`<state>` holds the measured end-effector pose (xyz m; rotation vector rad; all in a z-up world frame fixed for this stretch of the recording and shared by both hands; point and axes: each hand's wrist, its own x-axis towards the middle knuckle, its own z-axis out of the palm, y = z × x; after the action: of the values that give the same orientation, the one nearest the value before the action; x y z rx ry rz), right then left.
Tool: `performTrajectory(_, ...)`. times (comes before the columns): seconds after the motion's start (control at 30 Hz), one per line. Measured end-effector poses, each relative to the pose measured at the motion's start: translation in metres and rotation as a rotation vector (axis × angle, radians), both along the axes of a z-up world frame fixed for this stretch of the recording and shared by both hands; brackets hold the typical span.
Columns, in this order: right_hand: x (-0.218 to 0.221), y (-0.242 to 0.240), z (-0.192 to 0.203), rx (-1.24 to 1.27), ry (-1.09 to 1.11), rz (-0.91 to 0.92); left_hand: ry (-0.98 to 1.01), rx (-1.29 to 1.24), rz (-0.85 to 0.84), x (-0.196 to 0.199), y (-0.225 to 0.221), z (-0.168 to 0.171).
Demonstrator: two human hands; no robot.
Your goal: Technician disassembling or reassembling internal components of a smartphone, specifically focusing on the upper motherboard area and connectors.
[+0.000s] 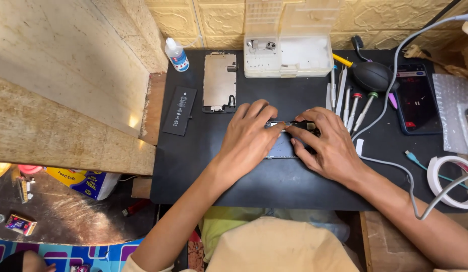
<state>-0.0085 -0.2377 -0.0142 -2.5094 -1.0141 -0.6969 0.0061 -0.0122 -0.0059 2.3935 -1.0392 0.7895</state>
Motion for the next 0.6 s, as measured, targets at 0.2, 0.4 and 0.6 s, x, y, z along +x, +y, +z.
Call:
performTrajectory(0.2, -0.001, 0.001, 0.003, -0.006, -0.005, 0.032, 0.061, 0.014, -0.057, 0.01, 0.007, -0.007)
performTrajectory(0.4, 0.0, 0.004, 0.002, -0.028, -0.036, 0.023, 0.039, 0.023, -0.08, 0.01, 0.008, -0.003)
performTrajectory(0.6, -0.001, 0.005, 0.002, -0.07, -0.094, 0.017, 0.045, 0.052, -0.075, 0.009, 0.01, 0.001)
